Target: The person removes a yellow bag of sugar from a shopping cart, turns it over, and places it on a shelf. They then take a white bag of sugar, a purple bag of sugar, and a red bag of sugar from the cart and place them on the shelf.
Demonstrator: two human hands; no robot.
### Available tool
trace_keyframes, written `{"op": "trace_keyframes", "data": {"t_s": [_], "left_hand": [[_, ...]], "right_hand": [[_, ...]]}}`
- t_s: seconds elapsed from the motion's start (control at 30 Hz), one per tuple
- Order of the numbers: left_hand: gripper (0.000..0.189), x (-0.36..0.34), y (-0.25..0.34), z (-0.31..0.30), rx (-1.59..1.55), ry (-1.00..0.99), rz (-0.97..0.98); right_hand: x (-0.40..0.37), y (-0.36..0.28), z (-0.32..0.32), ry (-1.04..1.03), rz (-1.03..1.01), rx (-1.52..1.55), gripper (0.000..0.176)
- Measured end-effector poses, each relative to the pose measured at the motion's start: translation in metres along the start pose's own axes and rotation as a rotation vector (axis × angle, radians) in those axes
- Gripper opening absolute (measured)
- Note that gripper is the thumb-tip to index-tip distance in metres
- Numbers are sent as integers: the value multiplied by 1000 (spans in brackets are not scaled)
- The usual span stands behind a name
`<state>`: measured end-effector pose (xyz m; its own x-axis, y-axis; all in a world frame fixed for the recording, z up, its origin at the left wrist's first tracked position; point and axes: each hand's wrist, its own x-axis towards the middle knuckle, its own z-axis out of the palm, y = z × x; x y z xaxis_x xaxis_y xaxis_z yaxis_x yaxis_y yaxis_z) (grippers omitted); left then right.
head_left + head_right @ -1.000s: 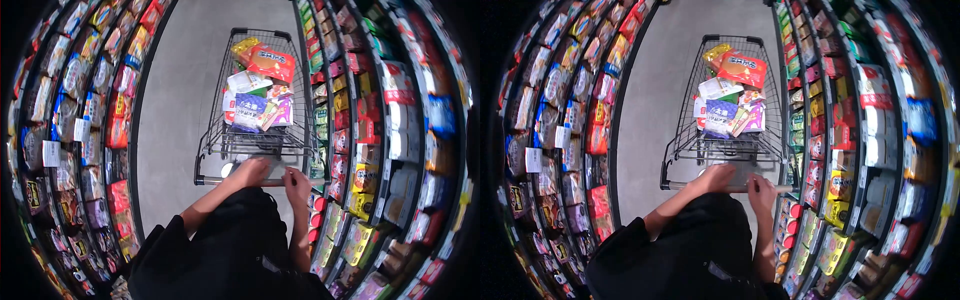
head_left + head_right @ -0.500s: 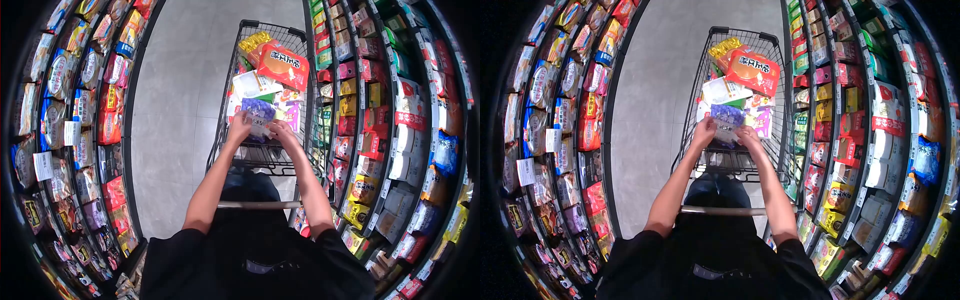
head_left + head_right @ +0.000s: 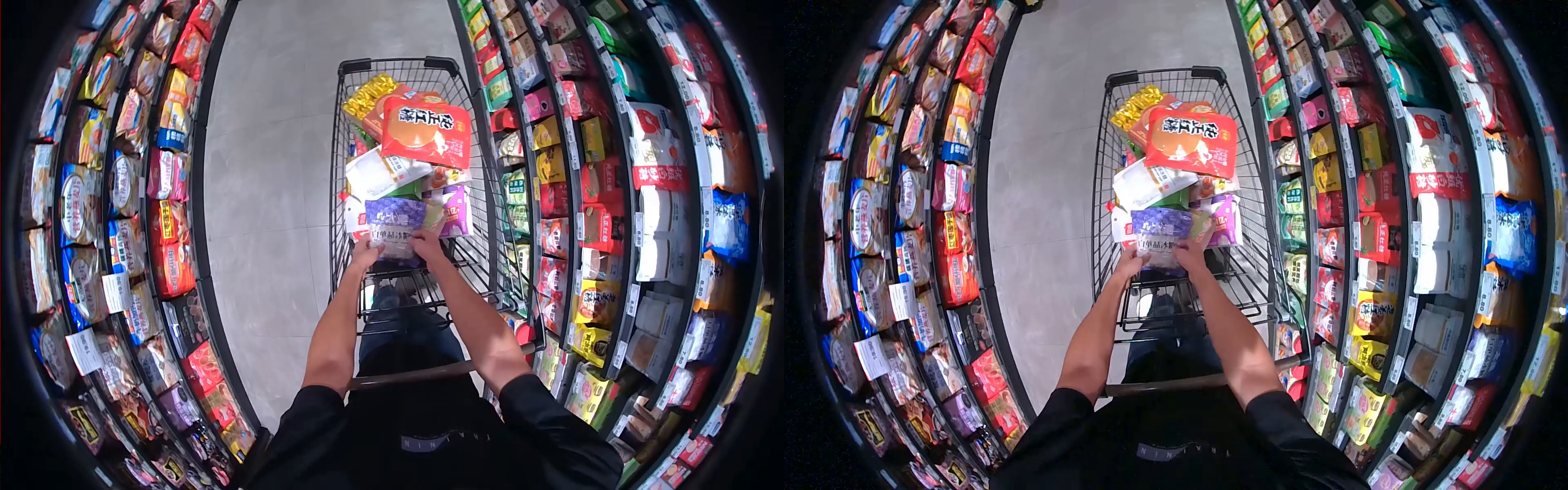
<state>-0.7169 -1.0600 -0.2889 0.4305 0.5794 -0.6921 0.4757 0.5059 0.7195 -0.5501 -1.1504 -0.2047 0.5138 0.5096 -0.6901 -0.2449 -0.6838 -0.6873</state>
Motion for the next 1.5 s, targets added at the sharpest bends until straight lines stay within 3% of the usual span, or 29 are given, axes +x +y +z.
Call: {"op": "trace_keyframes", "data": {"t_s": [0.13, 0.2, 0.27, 0.3, 0.43, 0.5, 0.6, 0.67, 0.73, 1.07, 1.5], "left_hand": [[35, -4, 12, -3, -23, -145, -33], [37, -45, 61, 2, -185, -154, 86], [33, -73, 94, -1, -168, -195, 181], [30, -99, 132, -1, -9, -184, 165], [32, -124, 161, 10, -77, -300, 280], [37, -166, 198, 18, -339, -359, 177], [42, -191, 204, 32, -358, -495, 246], [38, -212, 207, 45, -313, -484, 278], [34, -235, 216, 55, -352, -496, 132], [32, -333, 220, 152, -292, -862, 169], [34, -483, 119, 298, 306, -1397, 130]], "right_hand": [[-3, -7, -12, -31, 65, 74, 21], [-16, -15, -25, -44, 55, 125, 21], [-23, -32, -41, -120, 15, 122, 26], [-24, -30, -49, -128, -21, 153, 29], [-111, -93, -85, -138, -102, 141, 36], [-146, -102, -95, -206, -149, 322, 43], [-183, -95, -106, -228, -201, 465, 46], [-219, -102, -111, -166, -287, 522, 46], [-248, -99, -126, -114, -331, 484, 42], [-380, -26, -183, 316, -414, 857, 43], [-567, 159, -193, 917, -516, 1230, 41]]}}
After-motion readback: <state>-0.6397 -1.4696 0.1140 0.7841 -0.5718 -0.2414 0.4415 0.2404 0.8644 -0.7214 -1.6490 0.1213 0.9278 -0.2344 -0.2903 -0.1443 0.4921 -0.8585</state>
